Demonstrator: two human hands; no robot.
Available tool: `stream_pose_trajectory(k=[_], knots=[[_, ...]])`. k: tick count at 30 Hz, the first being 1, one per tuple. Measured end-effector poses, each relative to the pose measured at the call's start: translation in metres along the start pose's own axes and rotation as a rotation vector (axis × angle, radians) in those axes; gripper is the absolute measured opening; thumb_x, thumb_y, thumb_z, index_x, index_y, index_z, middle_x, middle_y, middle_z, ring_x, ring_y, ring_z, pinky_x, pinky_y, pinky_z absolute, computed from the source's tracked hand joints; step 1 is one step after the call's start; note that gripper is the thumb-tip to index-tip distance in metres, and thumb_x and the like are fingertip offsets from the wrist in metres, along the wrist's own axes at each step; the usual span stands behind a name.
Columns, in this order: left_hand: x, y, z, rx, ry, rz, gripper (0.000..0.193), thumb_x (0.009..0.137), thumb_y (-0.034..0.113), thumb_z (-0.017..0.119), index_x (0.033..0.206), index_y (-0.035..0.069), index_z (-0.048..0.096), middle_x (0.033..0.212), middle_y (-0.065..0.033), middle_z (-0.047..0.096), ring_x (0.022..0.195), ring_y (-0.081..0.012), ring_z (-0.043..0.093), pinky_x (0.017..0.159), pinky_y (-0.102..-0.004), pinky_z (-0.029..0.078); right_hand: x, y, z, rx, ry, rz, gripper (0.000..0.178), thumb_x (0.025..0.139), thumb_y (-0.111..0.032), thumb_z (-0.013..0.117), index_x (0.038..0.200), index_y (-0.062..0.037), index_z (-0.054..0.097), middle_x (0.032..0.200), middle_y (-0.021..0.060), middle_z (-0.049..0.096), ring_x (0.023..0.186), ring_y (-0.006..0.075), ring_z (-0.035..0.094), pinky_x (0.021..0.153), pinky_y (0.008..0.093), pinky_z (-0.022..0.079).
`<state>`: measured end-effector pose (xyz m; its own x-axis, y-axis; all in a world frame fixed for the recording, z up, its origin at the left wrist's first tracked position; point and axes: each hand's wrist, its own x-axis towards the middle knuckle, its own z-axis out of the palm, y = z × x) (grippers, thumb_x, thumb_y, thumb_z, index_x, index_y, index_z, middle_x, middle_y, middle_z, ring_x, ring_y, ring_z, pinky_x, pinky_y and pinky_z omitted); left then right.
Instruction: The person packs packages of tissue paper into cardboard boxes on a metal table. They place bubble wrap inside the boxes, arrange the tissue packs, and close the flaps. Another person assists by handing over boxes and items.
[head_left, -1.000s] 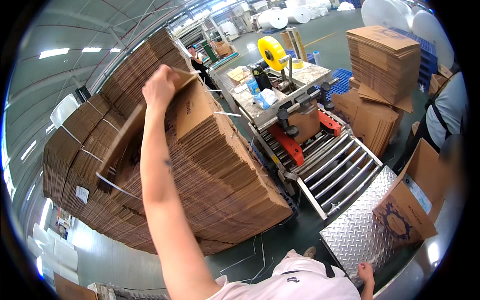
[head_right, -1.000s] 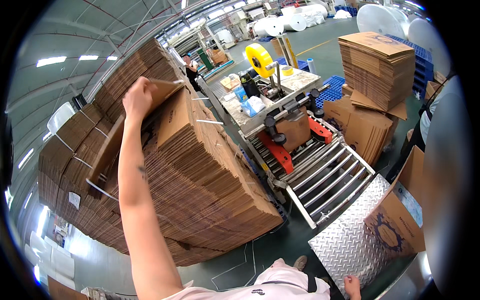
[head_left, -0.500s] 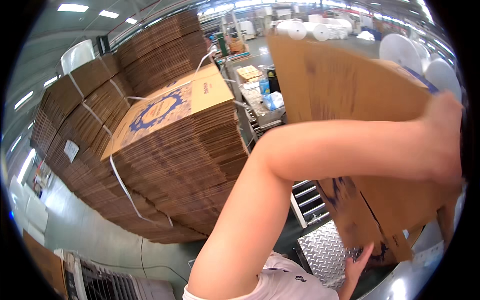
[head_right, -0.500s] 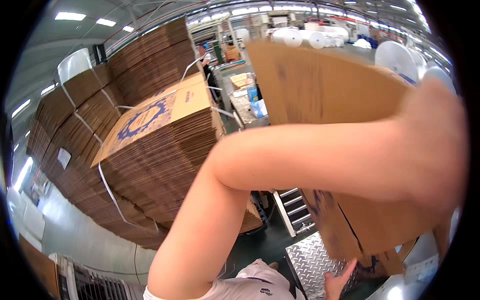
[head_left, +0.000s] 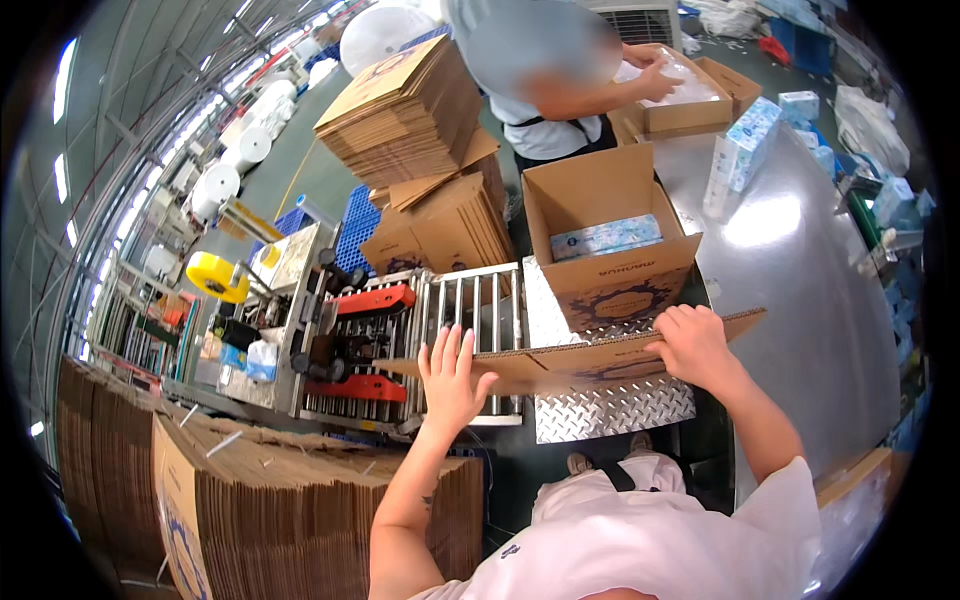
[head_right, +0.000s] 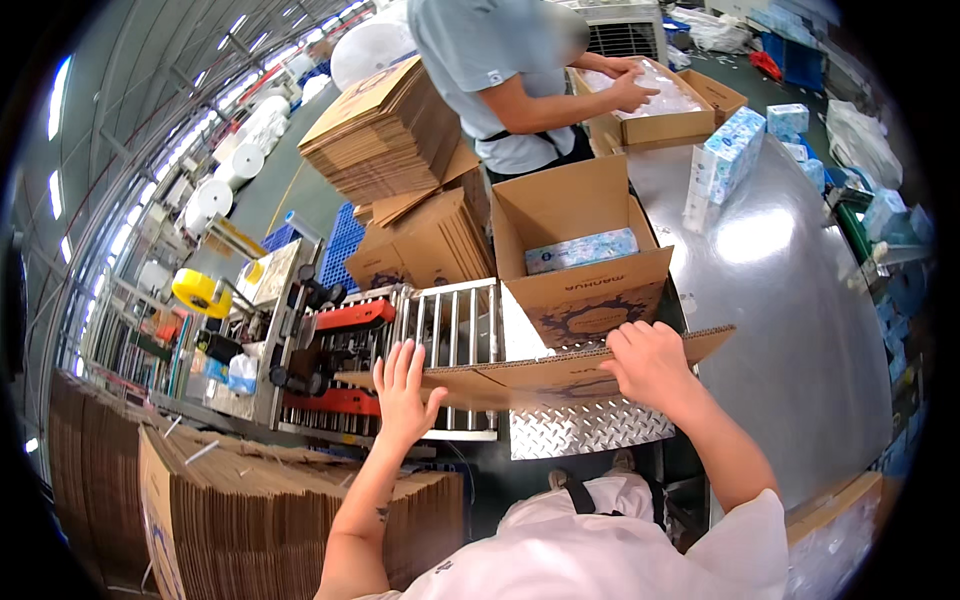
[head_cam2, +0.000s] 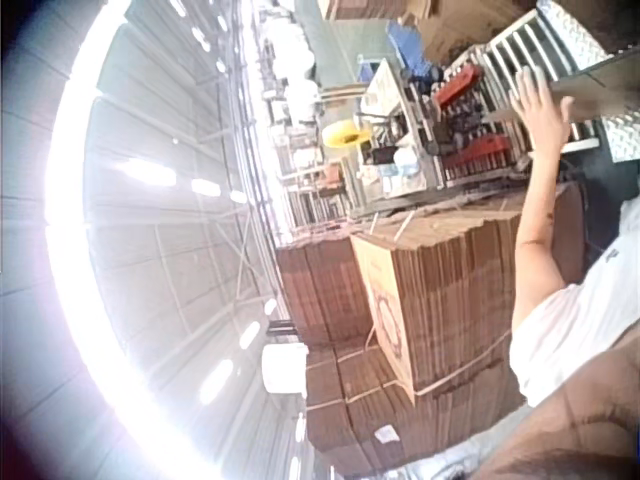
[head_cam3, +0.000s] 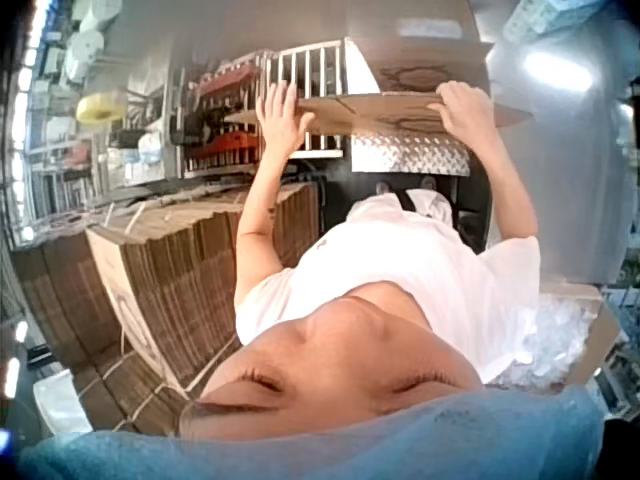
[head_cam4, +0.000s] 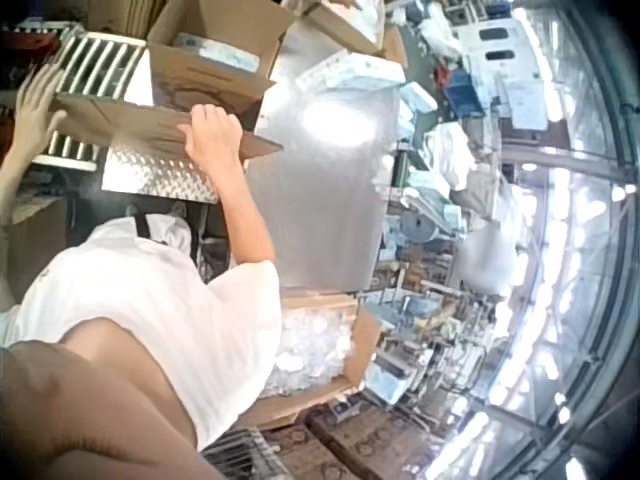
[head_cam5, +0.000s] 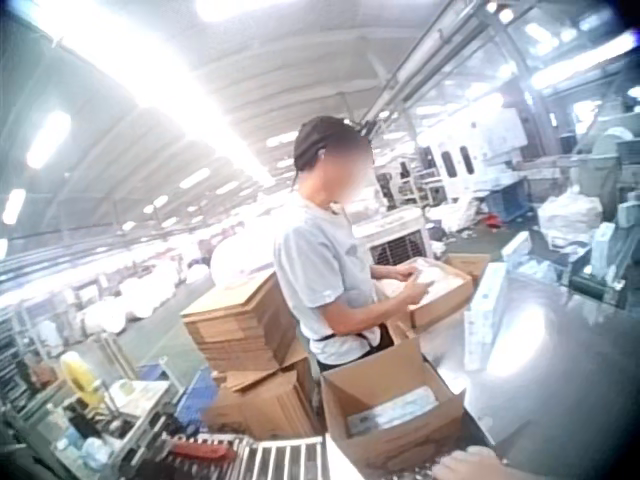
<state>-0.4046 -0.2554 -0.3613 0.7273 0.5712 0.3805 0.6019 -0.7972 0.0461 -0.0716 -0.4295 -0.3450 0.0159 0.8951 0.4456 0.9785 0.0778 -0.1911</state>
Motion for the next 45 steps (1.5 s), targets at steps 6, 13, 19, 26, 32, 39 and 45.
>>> stream_pose_trajectory(k=[6,13,19,26,32,39,45], knots=[[-0.043,0.009,0.012,-0.096,0.337,0.160,0.025,0.078,0.030,0.059,0.095,0.012,0.064,0.120,-0.0089,0.056,0.115,-0.0277,0.044,0.095,-0.0401,0.026,0.047,0.016,-0.013,0.011,-0.404,0.216,0.063,0.082,-0.060,0.049,0.090,0.0018,0.059,0.093,0.0167,0.063,0.088,0.0331,0.061,0.077,0.0406,0.044],[-0.014,0.009,-0.044,-0.446,0.223,0.273,0.024,0.078,0.014,0.051,0.055,0.017,0.053,0.059,0.0044,0.054,0.060,-0.0178,0.046,0.068,-0.0350,0.026,0.037,0.065,-0.055,0.152,-0.622,0.171,0.041,0.085,-0.039,0.055,0.091,-0.0005,0.066,0.086,0.0203,0.066,0.087,0.0356,0.064,0.078,0.0471,0.049],[0.047,0.085,0.003,-0.955,-0.142,0.830,0.052,0.084,0.022,0.064,0.044,0.010,0.034,0.045,-0.0035,0.037,0.052,-0.0233,0.039,0.064,-0.0377,0.030,0.031,0.055,0.003,0.167,-0.868,0.558,0.062,0.089,-0.046,0.046,0.122,0.0064,0.050,0.113,0.0347,0.054,0.109,0.0398,0.055,0.092,0.0431,0.045],[-0.007,0.083,0.112,-0.328,-0.507,0.760,0.034,0.092,0.029,0.053,0.115,0.006,0.057,0.136,-0.0146,0.042,0.129,-0.0302,0.037,0.109,-0.0528,0.022,-0.044,0.011,0.077,-0.276,-0.542,-0.176,0.066,0.086,-0.061,0.041,0.139,-0.0216,0.041,0.141,0.0262,0.033,0.137,0.0404,0.019,0.100,0.0737,0.009],[-0.082,0.009,0.010,-0.783,-0.880,0.734,0.059,0.088,0.018,0.057,0.141,0.008,0.033,0.141,-0.0160,0.040,0.130,-0.0311,0.039,0.108,-0.0449,0.033,-0.054,0.031,0.096,-0.122,-0.253,0.054,0.048,0.082,-0.052,0.053,0.121,-0.0251,0.060,0.134,0.0119,0.044,0.129,0.0298,0.032,0.081,0.0686,0.036],[-0.114,-0.027,0.037,-1.493,-0.727,-0.940,0.059,0.092,0.036,0.055,0.138,0.005,0.036,0.131,-0.0150,0.051,0.118,-0.0301,0.053,0.095,-0.0484,0.045,0.050,-0.015,0.009,0.823,-0.499,-0.297,0.036,0.086,-0.040,0.054,0.071,-0.0096,0.066,0.073,0.0108,0.063,0.080,0.0321,0.060,0.069,0.0430,0.048],[-0.051,-0.007,0.031,-1.166,-1.081,-1.138,0.070,0.090,0.056,0.047,0.132,0.000,0.042,0.122,-0.0168,0.057,0.110,-0.0329,0.057,0.088,-0.0523,0.047,0.061,-0.017,0.035,-0.127,-0.059,-0.072,0.062,0.088,-0.051,0.046,0.112,0.0054,0.054,0.121,0.0224,0.054,0.109,0.0366,0.052,0.100,0.0539,0.031]])
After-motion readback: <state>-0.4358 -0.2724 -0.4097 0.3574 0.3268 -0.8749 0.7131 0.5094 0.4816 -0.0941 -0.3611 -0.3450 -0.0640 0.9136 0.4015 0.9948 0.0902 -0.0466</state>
